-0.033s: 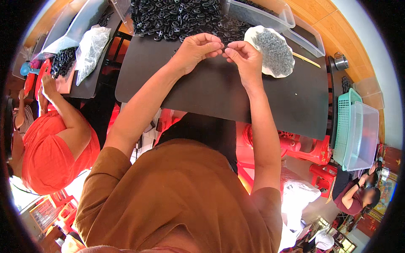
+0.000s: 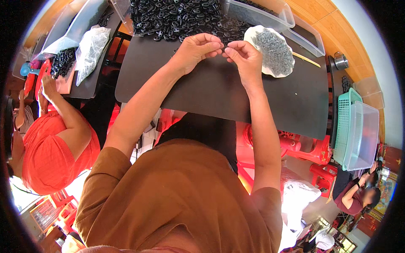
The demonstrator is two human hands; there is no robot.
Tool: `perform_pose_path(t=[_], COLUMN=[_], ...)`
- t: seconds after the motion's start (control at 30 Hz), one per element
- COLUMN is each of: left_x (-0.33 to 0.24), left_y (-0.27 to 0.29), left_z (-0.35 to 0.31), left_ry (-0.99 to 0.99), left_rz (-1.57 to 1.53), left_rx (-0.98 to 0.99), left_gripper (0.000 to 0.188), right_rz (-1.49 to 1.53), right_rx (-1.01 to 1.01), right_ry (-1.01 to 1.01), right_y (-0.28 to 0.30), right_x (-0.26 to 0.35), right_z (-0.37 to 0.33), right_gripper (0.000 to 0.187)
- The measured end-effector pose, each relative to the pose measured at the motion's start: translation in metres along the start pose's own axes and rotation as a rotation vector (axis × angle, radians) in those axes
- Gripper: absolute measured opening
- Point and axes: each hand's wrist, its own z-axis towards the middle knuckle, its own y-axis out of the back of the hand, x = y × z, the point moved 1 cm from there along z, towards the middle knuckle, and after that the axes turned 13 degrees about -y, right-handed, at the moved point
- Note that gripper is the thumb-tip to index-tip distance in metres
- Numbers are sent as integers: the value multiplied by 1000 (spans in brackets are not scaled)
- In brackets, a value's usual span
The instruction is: The person sits at a table and repeatedly picks up small black plastic rings and metal pins. They insert the pins into the rings by hand and place the assembled units into a white bowl. The process is repetitive and involves fine motor manipulation of small parts.
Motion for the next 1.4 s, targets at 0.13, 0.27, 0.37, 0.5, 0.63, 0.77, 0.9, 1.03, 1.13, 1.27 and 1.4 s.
perform_pose_path(t=[0.13, 0.27, 0.37, 0.5, 0.63, 0.77, 0.9, 1.03, 1.13, 1.27, 1.4], left_x=[5, 5, 6, 4, 5, 4, 3, 3, 1, -3, -1], left_y=[2, 3, 3, 2, 4, 4, 5, 5, 4, 2, 5], left_z=[0, 0, 1, 1, 2, 2, 3, 3, 2, 1, 3], left_ry=[-4, -52, -109, -142, -158, -164, -166, -196, -190, -195, -210], left_rz=[16, 81, 113, 181, 225, 266, 308, 375, 414, 489, 415], left_rx=[-33, 16, 39, 57, 66, 60, 67, 84, 84, 98, 71], left_gripper=[11, 11, 12, 13, 13, 13, 13, 12, 12, 12, 12], right_rz=[-40, -70, -86, -124, -125, -116, -119, -115, -174, -221, -192], right_rx=[-21, -33, -30, -44, -57, -66, -61, -55, -60, -86, -88], right_ry=[13, 23, 30, 41, 41, 49, 45, 49, 84, 102, 92], right_y=[-2, -5, -5, -5, -6, -6, -6, -4, -3, -5, -6], right_x=[-1, 2, 3, 1, 2, 1, 0, -1, -3, -2, -1], right_z=[0, -2, -2, -2, -3, -3, -2, -2, -1, -2, -2], right_gripper=[11, 10, 9, 8, 8, 7, 7, 8, 7, 7, 8])
